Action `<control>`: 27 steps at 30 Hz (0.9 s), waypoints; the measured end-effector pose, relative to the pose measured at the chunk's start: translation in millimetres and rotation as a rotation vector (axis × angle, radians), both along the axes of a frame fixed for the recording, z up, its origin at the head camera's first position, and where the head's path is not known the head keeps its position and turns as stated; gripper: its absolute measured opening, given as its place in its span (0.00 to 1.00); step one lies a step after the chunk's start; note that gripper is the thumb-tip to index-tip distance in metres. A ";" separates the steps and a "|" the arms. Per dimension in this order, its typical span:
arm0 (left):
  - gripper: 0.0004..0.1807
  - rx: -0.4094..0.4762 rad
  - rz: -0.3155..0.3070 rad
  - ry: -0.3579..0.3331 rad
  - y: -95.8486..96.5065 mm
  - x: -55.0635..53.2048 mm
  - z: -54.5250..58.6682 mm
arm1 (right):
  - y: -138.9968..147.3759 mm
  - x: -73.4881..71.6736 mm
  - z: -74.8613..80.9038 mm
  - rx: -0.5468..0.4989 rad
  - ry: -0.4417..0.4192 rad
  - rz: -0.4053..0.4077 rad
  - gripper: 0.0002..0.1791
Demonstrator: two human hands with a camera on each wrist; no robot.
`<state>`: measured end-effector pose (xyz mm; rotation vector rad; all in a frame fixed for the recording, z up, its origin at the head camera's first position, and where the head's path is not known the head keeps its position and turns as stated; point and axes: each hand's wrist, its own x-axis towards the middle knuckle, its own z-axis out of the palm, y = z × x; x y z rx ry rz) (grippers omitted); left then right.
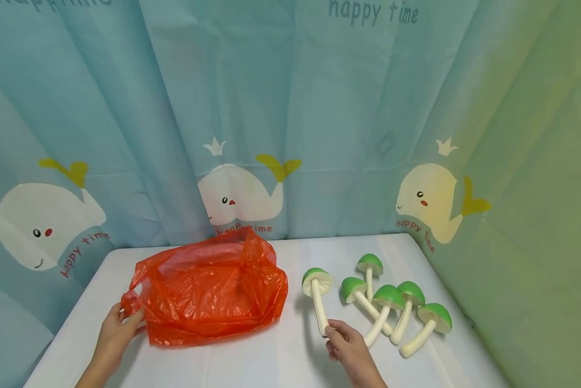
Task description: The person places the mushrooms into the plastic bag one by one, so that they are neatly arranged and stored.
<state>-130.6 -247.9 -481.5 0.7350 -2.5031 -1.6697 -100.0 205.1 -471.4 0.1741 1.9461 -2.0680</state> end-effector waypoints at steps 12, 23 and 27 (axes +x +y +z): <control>0.31 -0.058 -0.104 0.041 10.1 12.6 0.9 | -34.0 3.2 14.1 -0.015 0.126 0.111 0.18; 0.34 -0.042 -0.124 -0.011 24.9 17.4 -4.2 | -72.3 -2.7 20.7 -0.096 0.244 0.282 0.18; 0.42 -0.061 -0.063 -0.017 25.1 13.6 -2.6 | -86.8 -6.1 19.5 -0.097 0.226 0.287 0.17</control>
